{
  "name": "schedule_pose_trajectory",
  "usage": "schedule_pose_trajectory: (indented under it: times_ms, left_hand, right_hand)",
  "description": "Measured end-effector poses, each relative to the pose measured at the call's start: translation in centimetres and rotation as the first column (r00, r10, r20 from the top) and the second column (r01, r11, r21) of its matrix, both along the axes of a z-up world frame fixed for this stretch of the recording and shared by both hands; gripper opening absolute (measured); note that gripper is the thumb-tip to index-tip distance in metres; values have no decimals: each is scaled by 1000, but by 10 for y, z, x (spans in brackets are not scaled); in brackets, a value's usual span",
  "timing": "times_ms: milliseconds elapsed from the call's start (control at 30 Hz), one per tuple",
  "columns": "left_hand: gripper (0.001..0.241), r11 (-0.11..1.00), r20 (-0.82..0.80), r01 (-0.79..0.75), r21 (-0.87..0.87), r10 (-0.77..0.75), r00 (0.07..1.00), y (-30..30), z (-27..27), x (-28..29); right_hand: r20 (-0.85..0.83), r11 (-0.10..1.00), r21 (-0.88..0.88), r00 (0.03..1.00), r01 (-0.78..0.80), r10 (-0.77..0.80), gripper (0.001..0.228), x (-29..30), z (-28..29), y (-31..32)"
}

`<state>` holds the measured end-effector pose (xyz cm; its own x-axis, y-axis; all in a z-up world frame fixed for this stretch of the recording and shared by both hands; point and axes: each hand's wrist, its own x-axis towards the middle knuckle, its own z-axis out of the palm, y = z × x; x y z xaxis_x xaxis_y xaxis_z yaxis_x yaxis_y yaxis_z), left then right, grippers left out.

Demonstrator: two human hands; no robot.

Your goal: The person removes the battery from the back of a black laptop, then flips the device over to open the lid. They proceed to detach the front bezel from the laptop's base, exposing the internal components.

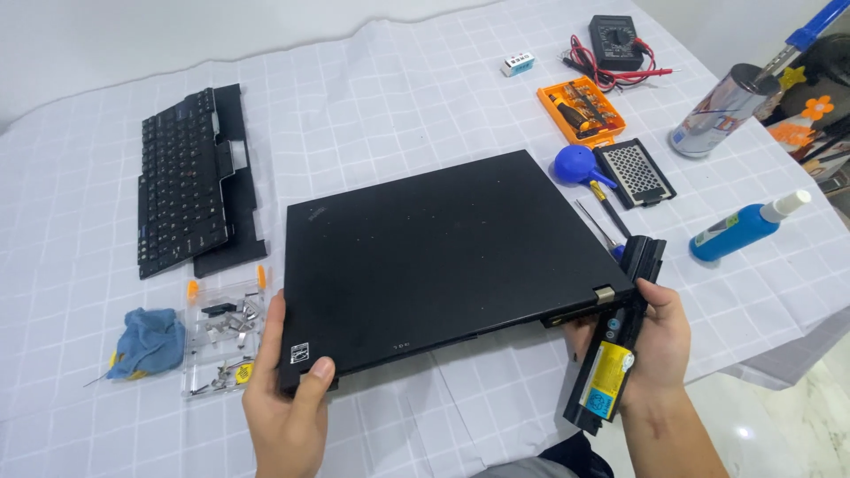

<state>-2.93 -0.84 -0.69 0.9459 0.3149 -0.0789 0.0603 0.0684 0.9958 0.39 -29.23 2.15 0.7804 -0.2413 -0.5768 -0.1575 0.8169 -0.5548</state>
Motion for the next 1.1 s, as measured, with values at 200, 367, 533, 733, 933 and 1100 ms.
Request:
schedule_pose_trajectory:
  times_ms: [200, 367, 533, 733, 933, 1100]
  left_hand:
    - [81, 961, 143, -87, -263, 128, 981, -6, 14, 10]
    - [71, 995, 419, 50, -83, -11, 908, 0, 41, 30]
    - [69, 979, 486, 121, -162, -28, 874, 9, 26, 72]
    - [73, 960, 482, 126, -250, 11, 876, 13, -14, 99]
    - [72, 962, 366, 70, -265, 34, 930, 17, -31, 96]
    - [73, 963, 312, 61, -264, 25, 950, 19, -32, 96]
  right_hand:
    - [-45, 998, -28, 998, 49, -50, 34, 7, -11, -8]
    - [181, 994, -98, 981, -51, 68, 27, 28, -9, -26]
    - [151, 897, -401, 952, -188, 267, 37, 77, -8, -42]
    - [22, 715, -638, 921, -287, 389, 41, 108, 1, -31]
    - [-78, 703, -606, 908, -372, 413, 41, 119, -15, -27]
    - [-138, 677, -609, 895, -414, 424, 47, 118, -2, -18]
